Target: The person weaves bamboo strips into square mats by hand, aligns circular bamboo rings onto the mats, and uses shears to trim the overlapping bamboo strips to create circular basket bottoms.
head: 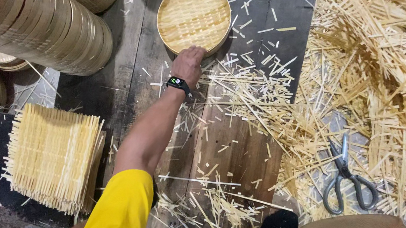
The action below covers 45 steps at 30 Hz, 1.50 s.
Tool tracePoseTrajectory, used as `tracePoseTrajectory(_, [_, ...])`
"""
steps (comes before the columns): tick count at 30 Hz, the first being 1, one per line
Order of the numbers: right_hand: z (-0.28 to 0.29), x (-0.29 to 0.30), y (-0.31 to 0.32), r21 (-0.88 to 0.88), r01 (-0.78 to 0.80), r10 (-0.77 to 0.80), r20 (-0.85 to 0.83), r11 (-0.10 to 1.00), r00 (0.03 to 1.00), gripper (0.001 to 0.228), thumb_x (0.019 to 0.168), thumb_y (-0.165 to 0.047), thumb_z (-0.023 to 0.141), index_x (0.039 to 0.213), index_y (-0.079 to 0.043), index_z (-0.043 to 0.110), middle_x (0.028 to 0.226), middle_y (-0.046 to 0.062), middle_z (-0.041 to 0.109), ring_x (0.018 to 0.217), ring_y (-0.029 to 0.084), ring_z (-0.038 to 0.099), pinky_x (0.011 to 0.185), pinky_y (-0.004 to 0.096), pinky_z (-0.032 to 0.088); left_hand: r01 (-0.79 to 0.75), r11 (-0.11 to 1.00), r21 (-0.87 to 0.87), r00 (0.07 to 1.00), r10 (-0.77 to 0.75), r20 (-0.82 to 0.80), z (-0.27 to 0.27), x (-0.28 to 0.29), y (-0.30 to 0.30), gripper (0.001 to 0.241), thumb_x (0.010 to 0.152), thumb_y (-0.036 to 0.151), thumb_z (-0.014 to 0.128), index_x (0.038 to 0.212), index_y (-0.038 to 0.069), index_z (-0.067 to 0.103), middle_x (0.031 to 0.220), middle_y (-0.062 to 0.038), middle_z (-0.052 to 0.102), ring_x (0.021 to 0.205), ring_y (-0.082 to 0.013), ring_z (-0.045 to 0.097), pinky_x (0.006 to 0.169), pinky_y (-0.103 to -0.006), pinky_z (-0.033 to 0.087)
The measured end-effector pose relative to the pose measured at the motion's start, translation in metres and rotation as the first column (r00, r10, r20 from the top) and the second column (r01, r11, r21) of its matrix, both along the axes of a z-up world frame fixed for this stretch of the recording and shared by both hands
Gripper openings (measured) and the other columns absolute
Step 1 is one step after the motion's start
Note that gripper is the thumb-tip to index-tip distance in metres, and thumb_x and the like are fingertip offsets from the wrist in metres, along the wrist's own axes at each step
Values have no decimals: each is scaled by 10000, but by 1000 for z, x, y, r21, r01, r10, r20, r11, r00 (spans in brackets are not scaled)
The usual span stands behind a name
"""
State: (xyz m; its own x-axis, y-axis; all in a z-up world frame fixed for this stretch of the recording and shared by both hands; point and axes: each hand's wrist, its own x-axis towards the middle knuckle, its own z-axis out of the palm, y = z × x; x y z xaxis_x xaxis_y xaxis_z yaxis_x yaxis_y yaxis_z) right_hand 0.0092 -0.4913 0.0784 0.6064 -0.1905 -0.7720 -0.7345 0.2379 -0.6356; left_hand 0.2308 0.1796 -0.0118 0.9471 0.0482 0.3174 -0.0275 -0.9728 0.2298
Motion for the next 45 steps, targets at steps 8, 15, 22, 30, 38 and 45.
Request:
tracePoseTrajectory(8, [1,-9,24,106,40,-47,65,994,997,752,986,-348,496,1668,-74,334,1486,190,529,1301,363,542,1084,533,423,-51,998,-45,993,46,-109,3,-4,1,434,797,-113,565,1173,69,680,1228,-151,726,1223,-319,645,1066,-444,483])
tracePoseTrajectory(15, [-29,-6,50,403,-39,-39,184,914,982,714,961,-218,498,1607,41,341,1507,224,488,1338,369,509,1124,521,393,-54,998,-23,978,58,200,42,-36,-55,463,852,-48,560,1312,-67,609,1280,-298,670,1260,-411,570,1077,-546,447])
tracePoseTrajectory(22, [-11,46,166,539,-252,179,185,804,966,607,998,-289,398,1465,96,438,1411,257,577,1254,386,586,1084,510,453,-726,131,-675,641,-227,-733,53,-192,-228,467,999,416,596,1308,74,668,1266,-130,715,1133,-213,648,994,-429,498])
tracePoseTrajectory(30, [-13,40,245,105,-343,322,173,934,931,525,1058,-352,477,1412,32,527,1336,188,639,1171,308,639,1032,471,515,-486,-8,-874,860,172,-480,16,-224,-184,380,946,152,716,1294,1,707,1182,-138,763,1025,-168,693,905,-289,550])
tracePoseTrajectory(38, [-27,8,257,352,-309,210,291,884,933,428,1100,-270,492,1416,17,477,1412,159,580,1262,274,600,1071,411,502,-481,873,-82,873,486,41,67,-318,41,580,711,157,681,1262,-18,629,1253,-259,642,1142,-447,569,985,-528,446])
tracePoseTrajectory(45, [-4,-13,256,304,-553,568,47,776,822,429,1006,-284,530,1264,59,518,1236,233,626,1092,356,655,891,529,592,-815,532,231,280,710,-646,121,-406,138,692,730,475,910,1063,-84,676,1133,-287,681,1074,-391,680,947,-433,554])
